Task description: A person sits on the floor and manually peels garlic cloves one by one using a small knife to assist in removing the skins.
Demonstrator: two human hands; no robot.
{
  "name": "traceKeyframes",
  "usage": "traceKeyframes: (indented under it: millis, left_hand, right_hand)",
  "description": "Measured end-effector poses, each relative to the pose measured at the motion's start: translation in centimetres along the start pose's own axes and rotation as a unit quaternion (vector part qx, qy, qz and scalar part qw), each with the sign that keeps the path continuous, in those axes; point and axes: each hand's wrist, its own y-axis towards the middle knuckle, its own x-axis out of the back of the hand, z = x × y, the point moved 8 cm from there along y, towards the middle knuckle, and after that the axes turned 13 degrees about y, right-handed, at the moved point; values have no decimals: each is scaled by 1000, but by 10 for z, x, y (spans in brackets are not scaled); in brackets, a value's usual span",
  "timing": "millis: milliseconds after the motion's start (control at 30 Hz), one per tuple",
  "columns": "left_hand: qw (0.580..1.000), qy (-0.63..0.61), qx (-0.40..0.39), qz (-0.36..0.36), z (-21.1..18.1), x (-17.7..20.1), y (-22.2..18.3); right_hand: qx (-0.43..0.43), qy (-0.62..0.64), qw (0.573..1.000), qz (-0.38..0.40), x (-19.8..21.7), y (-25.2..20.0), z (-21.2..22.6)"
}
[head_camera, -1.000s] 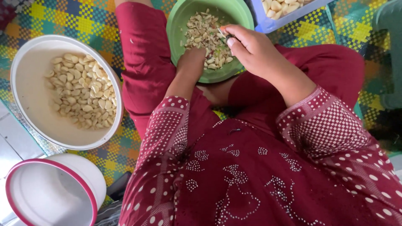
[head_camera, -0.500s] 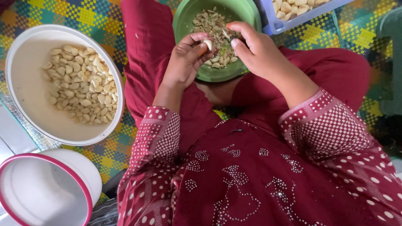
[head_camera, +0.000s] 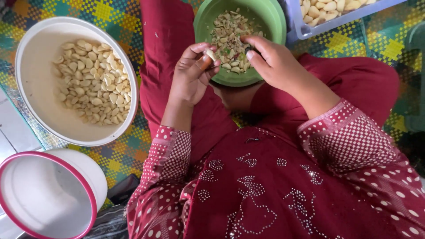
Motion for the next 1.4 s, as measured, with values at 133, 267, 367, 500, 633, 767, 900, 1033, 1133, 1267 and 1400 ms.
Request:
traceKeyframes:
  millis: [133, 267, 367, 500, 633, 767, 900, 1033, 1133, 1267, 1400]
  left_hand:
    - [998, 15, -16, -52, 12, -3, 6]
    - [994, 28, -58, -85, 21, -7, 9]
    - [991, 42, -53, -113, 28, -11, 9]
    - [991, 29, -64, -114, 27, -21, 8]
    - [993, 22, -54, -107, 28, -23, 6]
    - [989, 33, -68, -123, 25, -19, 6]
    - [986, 69, -77, -127, 29, -19, 5]
    - [981, 115, -85, -131, 20, -24, 1]
    - [977, 142, -96, -125, 15, -28, 0]
    - [972, 172, -96, -124, 14, -28, 0]
    - [972, 175, -96, -122, 13, -30, -2]
  right_hand:
    - [-15, 7, 1000, -10, -2, -7, -7]
    - [20, 37, 999, -9, -10, -10, 1]
    - [30, 44, 999, -6, -17, -11, 4]
    - [40, 23, 999, -11, -21, -12, 1]
    - [36, 1, 999, -5, -18, -12, 10]
    - [40, 34, 999, -7, -17, -11, 15]
    - [24, 76, 997, 1, -19, -11, 17]
    - [24, 50, 998, -4, -22, -12, 15]
    - [23, 73, 997, -7, -23, -12, 16]
    - [21, 52, 998, -10, -23, -12, 16]
    - [33, 56, 998, -25, -23, -12, 18]
